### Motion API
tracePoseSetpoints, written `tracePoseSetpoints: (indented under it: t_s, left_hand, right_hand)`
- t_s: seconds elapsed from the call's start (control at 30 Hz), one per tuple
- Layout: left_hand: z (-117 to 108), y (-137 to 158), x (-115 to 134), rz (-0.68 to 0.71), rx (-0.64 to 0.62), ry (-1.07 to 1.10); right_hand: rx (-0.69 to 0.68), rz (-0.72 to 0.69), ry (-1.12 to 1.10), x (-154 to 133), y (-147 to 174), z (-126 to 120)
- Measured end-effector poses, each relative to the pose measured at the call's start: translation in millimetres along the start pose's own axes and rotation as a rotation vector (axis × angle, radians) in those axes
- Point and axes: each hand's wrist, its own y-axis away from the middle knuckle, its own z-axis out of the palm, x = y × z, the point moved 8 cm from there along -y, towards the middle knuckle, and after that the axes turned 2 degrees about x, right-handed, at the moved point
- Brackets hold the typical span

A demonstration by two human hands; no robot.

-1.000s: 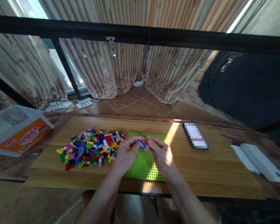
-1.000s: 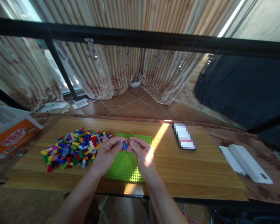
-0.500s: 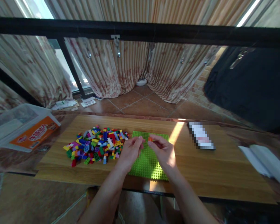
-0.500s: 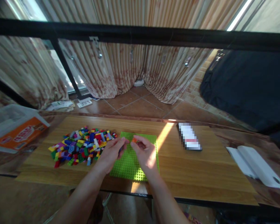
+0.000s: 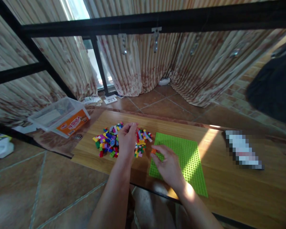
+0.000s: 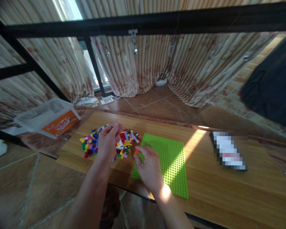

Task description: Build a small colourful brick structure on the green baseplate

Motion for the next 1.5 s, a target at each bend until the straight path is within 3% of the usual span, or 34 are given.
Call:
tracePoseSetpoints:
  t_s: [0.2, 0.4, 0.67, 0.77, 0.97, 1.3, 1.5]
  left_hand:
    - [-35.7, -16.4, 10.8, -0.043, 0.052, 0.012]
    - [-59.7, -27.4, 11.1, 0.021, 0.02, -0.326]
    - [-56.5, -31.4, 10.0, 0.177, -0.042, -0.638]
    - [-71.8, -34.6, 14.8, 0.149, 0.058, -0.545]
    - [-110.0, -32.7, 30.2, 0.025, 0.314, -0.117]
    - [-120.4, -35.4, 31.9, -0.027, 0.315, 0.043]
    - [-119.4, -36.0, 31.7, -0.028, 0.271, 0.092]
  right_hand:
    - [-0.107, -0.107, 0.111, -17.5, 1.0, 31.1]
    - [-0.036, -0.081, 0.128, -15.5, -6.5, 35.0]
    - [0.088, -0.061, 0.148, -12.8, -20.7, 37.5]
    - [0.119, -0.101, 0.18, -22.0, -22.4, 40.3]
    - [0.082, -0.226, 0.167, -55.9, -27.0, 60.6]
    - [-0.295, -0.209, 0.357, -88.8, -58.0, 107.8]
    - [-0.348, -0.143, 0.482, -86.8, -53.7, 118.3]
